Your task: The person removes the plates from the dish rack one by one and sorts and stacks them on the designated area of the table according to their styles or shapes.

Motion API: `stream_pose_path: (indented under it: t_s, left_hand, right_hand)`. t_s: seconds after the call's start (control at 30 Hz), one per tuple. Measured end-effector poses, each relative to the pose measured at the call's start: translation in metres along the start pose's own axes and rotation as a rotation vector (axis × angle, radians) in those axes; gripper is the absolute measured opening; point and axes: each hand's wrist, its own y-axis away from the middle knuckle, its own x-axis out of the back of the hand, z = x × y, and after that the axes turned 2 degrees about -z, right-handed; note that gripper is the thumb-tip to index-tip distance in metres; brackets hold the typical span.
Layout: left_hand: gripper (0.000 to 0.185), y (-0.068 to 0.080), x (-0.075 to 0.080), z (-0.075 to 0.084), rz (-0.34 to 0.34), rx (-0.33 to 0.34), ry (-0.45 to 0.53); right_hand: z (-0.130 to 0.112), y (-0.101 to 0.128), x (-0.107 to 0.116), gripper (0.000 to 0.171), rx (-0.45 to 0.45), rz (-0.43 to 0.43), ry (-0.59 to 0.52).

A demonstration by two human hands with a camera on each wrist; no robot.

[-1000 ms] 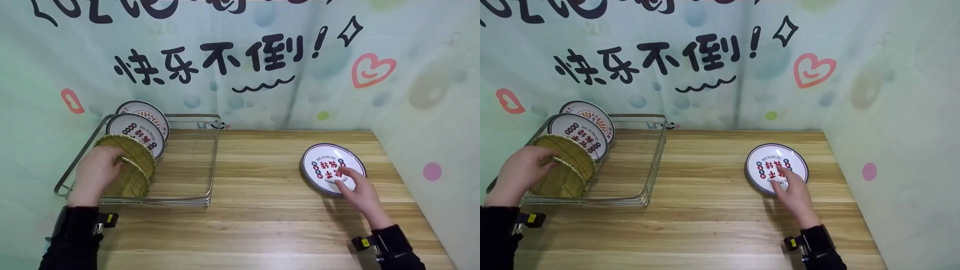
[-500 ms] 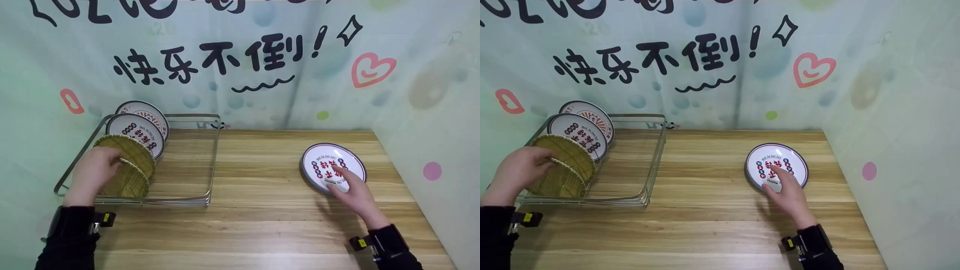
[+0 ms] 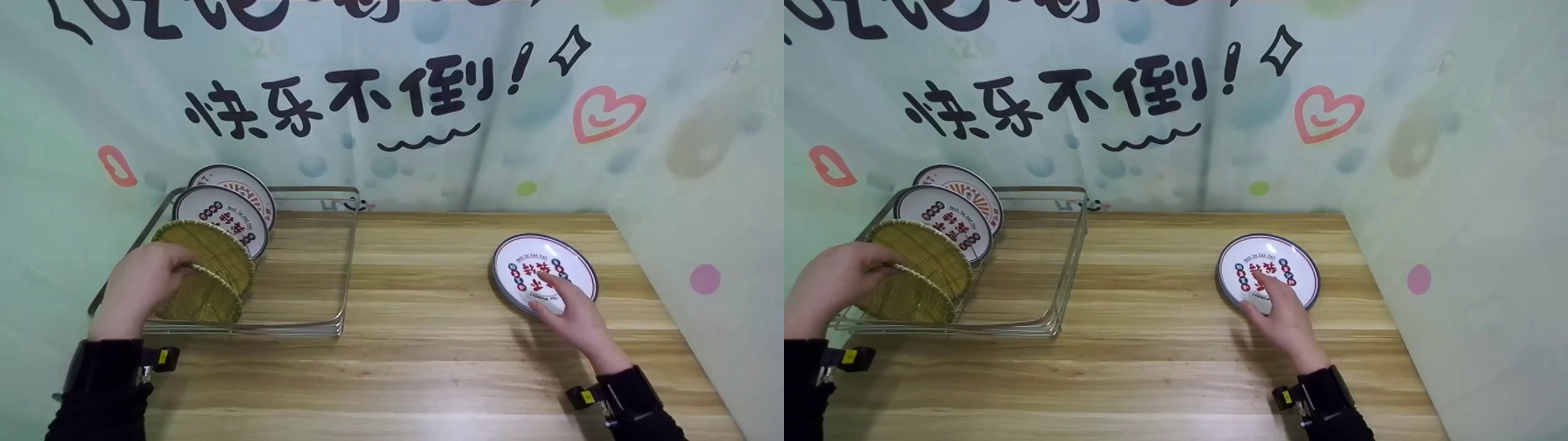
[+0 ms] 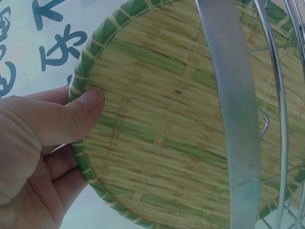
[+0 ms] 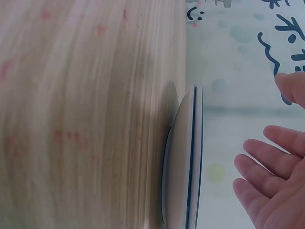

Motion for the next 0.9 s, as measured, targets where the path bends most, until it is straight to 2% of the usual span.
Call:
stream_pose_path:
  t_s: [0.17, 0.33, 0.63, 0.9]
  left_hand:
    - [0.029, 0.006, 0.001, -0.001, 0.028, 0.001, 0.001]
    - [0.024, 0.011, 0.002, -0.001, 0.079, -0.001, -0.007]
    - [0.019, 0.013, 0.002, 0.009, 0.252, -0.053, -0.037]
    - [0.020, 0.007, 0.001, 0.023, 0.387, -0.076, -0.021]
  right_hand:
    - [-0.002, 0.000, -0.001, 0.057, -0.012, -0.008, 0.000]
    - [-0.006, -0.001, -0.001, 0.056, -0.023, -0.014, -0.005]
    - [-0.008, -0.003, -0.004, 0.057, -0.007, -0.011, -0.018]
    - [-0.010, -0.004, -0.005, 0.057, 0.009, 0.012, -0.029]
